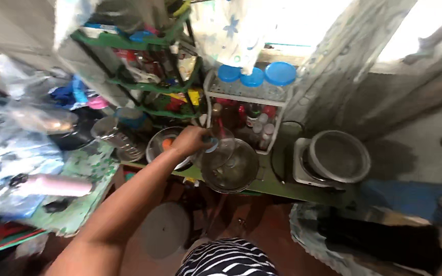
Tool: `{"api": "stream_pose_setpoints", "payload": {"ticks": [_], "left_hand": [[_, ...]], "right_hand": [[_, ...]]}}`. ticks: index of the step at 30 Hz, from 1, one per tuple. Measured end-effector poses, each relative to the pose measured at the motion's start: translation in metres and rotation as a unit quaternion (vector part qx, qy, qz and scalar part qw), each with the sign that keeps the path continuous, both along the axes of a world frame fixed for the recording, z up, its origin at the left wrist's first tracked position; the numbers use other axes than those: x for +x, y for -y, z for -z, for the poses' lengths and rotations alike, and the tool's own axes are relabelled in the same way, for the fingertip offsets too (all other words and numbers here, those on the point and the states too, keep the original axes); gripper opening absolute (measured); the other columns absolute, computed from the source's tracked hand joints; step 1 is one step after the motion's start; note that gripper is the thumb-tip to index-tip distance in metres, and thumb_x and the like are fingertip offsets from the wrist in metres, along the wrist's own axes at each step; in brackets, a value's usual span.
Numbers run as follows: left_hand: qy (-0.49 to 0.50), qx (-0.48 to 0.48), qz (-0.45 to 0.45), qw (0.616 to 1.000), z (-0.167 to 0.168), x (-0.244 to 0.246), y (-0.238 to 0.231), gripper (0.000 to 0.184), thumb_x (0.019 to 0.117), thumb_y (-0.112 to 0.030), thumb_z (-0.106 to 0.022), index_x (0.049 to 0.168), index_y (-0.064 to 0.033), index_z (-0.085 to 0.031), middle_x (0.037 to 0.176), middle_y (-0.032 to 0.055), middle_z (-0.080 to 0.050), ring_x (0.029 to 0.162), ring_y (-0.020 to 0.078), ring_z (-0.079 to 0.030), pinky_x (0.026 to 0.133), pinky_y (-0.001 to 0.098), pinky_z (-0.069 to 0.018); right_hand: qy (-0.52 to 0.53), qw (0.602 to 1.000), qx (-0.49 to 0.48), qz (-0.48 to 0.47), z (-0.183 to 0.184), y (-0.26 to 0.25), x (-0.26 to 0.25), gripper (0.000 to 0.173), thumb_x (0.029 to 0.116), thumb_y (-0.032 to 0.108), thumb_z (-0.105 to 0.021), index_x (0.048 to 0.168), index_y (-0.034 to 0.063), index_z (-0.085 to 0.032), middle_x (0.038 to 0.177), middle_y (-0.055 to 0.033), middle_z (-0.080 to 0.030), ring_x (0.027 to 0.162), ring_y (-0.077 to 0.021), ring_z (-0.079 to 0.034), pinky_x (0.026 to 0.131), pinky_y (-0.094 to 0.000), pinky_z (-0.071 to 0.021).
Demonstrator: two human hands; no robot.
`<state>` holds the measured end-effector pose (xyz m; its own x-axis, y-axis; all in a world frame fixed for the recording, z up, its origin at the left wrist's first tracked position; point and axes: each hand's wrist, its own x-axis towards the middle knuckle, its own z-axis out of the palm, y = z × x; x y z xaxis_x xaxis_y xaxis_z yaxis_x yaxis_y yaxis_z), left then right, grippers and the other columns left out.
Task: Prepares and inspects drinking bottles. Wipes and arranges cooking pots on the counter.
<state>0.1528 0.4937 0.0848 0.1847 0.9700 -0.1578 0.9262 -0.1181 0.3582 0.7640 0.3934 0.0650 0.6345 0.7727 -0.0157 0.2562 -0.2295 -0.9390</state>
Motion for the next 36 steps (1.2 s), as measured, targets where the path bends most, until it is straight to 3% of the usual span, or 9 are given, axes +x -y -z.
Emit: {"api": "stream_pose_setpoints", "payload": {"ticks": [2,5,9,12,19,25,27,31,36], "left_hand": [[0.026,-0.003,-0.027,0.999,0.001,0.007,0.011,0.024,0.0924,-0.021,-0.077,0.114,-0.0093,-0.075,0.103,0.0167,-0.074,0.100,0.0352,-0.069,0.092,0.0611,-0.0526],[0.051,0.015,-0.035,0.998,0.011,0.020,0.023,0.025,0.0897,-0.018,-0.081,0.113,-0.0103,-0.076,0.101,0.0148,-0.074,0.092,0.0315,-0.071,0.086,0.0583,-0.0563],[0.067,0.007,-0.006,0.998,0.022,0.038,0.031,0.027,0.0884,-0.017,-0.082,0.113,-0.0096,-0.076,0.103,0.0130,-0.074,0.093,0.0275,-0.071,0.086,0.0529,-0.0577],[0.067,-0.007,-0.007,0.998,0.024,0.042,0.031,0.029,0.0905,-0.018,-0.080,0.118,-0.0100,-0.074,0.108,0.0150,-0.073,0.097,0.0305,-0.071,0.090,0.0563,-0.0557],[0.068,0.058,-0.038,0.995,0.015,0.020,0.051,0.030,0.0895,-0.016,-0.079,0.118,-0.0077,-0.075,0.106,0.0210,-0.072,0.092,0.0369,-0.071,0.086,0.0611,-0.0551],[0.061,0.083,-0.087,0.991,0.009,-0.017,0.082,0.034,0.0894,-0.021,-0.078,0.120,-0.0072,-0.074,0.107,0.0235,-0.072,0.090,0.0377,-0.071,0.084,0.0626,-0.0545],[0.062,0.070,-0.104,0.990,0.005,-0.026,0.093,0.037,0.0894,-0.019,-0.078,0.123,-0.0042,-0.072,0.111,0.0265,-0.070,0.093,0.0391,-0.070,0.085,0.0616,-0.0540],[0.050,0.063,-0.129,0.988,-0.002,-0.036,0.113,0.039,0.0890,-0.019,-0.077,0.124,-0.0026,-0.071,0.111,0.0272,-0.070,0.090,0.0384,-0.070,0.083,0.0588,-0.0547],[0.072,0.031,-0.160,0.984,-0.006,-0.042,0.131,0.041,0.0904,-0.019,-0.076,0.126,-0.0001,-0.069,0.115,0.0287,-0.069,0.091,0.0369,-0.071,0.085,0.0555,-0.0565]], "right_hand": [[0.038,0.999,-0.030,0.024,-0.005,-0.011,0.004,0.062,0.1014,0.022,-0.063,0.154,0.0012,-0.036,0.144,-0.0171,-0.052,0.122,-0.0159,-0.059,0.103,-0.0348,-0.0511],[0.064,0.995,-0.071,0.019,-0.009,-0.030,0.005,0.062,0.1010,0.021,-0.063,0.154,-0.0001,-0.037,0.147,-0.0231,-0.050,0.130,-0.0274,-0.055,0.108,-0.0454,-0.0476],[0.072,0.989,-0.128,-0.022,0.011,-0.061,0.014,0.061,0.1022,0.023,-0.063,0.152,-0.0016,-0.038,0.144,-0.0261,-0.052,0.128,-0.0327,-0.057,0.107,-0.0503,-0.0479],[0.089,0.982,-0.160,-0.054,0.022,-0.086,0.011,0.058,0.1030,0.023,-0.062,0.149,-0.0032,-0.040,0.139,-0.0297,-0.054,0.126,-0.0375,-0.057,0.105,-0.0541,-0.0474],[0.070,0.970,-0.194,-0.130,0.027,-0.130,-0.017,0.058,0.1042,0.022,-0.062,0.151,-0.0022,-0.037,0.138,-0.0311,-0.055,0.126,-0.0408,-0.057,0.105,-0.0563,-0.0463],[0.043,0.933,-0.270,-0.234,0.020,-0.130,-0.013,0.064,0.1072,0.051,-0.047,0.140,-0.0039,-0.053,0.136,-0.0278,-0.058,0.122,-0.0366,-0.058,0.103,-0.0529,-0.0469],[0.035,0.931,-0.267,-0.246,0.025,-0.132,-0.006,0.058,0.1098,0.044,-0.044,0.139,-0.0048,-0.053,0.135,-0.0273,-0.058,0.123,-0.0349,-0.060,0.105,-0.0507,-0.0490],[0.071,0.930,-0.296,-0.206,0.036,-0.137,-0.003,0.036,0.1041,0.015,-0.059,0.132,-0.0082,-0.056,0.131,-0.0291,-0.058,0.117,-0.0360,-0.060,0.101,-0.0512,-0.0489],[0.050,0.939,-0.297,-0.167,0.046,-0.141,0.002,0.048,0.0990,0.020,-0.069,0.137,-0.0059,-0.054,0.132,-0.0285,-0.059,0.117,-0.0363,-0.062,0.099,-0.0511,-0.0526]]}}
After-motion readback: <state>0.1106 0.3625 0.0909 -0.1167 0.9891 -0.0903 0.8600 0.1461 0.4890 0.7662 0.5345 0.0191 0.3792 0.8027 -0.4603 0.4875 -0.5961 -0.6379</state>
